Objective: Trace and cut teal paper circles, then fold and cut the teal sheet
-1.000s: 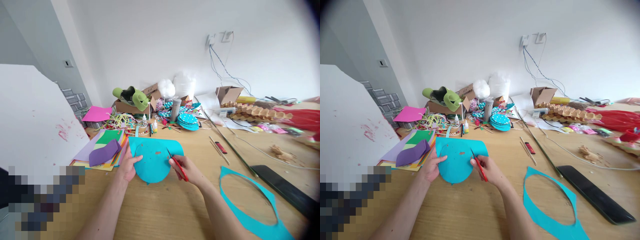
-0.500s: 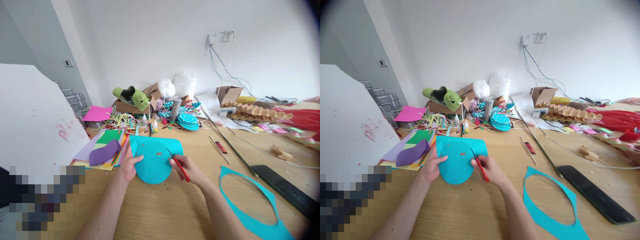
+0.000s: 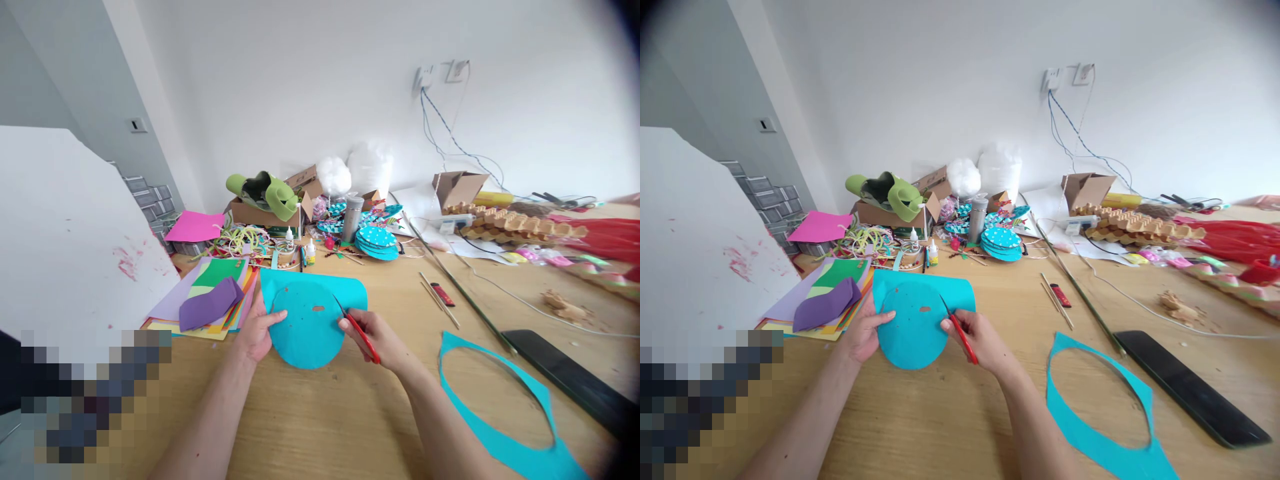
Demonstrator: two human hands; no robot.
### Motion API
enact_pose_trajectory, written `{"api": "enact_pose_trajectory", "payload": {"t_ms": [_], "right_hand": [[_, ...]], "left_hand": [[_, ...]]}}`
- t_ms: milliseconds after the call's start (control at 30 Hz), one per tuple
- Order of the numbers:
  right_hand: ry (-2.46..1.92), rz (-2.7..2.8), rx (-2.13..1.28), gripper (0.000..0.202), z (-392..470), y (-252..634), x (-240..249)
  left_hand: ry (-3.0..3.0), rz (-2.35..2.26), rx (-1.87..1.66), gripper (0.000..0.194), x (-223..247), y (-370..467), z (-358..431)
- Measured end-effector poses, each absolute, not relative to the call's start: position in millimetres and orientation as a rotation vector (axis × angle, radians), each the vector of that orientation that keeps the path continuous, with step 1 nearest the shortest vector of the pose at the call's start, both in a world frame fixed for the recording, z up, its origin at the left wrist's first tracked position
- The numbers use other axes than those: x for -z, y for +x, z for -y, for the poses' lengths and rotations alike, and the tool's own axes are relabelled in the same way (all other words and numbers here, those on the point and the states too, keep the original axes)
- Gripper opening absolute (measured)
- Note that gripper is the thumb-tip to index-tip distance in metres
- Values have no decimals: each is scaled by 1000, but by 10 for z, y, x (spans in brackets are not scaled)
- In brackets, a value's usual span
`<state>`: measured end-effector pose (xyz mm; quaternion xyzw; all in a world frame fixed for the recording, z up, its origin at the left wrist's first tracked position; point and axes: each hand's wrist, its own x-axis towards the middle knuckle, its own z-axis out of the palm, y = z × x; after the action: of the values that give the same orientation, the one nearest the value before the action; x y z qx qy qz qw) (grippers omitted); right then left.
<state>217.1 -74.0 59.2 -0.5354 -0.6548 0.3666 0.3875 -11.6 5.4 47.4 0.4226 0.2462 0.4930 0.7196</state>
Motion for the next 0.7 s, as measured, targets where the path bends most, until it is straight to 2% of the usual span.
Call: {"api": "enact_pose_trajectory", "payload": {"t_ms": [267,500,700], "right_hand": [[-1362,1659,-1084,52,797,2192,-696],[-1365,1657,-1057,52,780,2190,-673],[-1368,1704,-902,53,765,2195,-656]], "left_hand": [[935,-517,-1024,81,-487,-115,-39],[954,-510,-1011,82,-479,-126,-48],[955,-516,-1006,78,-481,-147,-53]]}}
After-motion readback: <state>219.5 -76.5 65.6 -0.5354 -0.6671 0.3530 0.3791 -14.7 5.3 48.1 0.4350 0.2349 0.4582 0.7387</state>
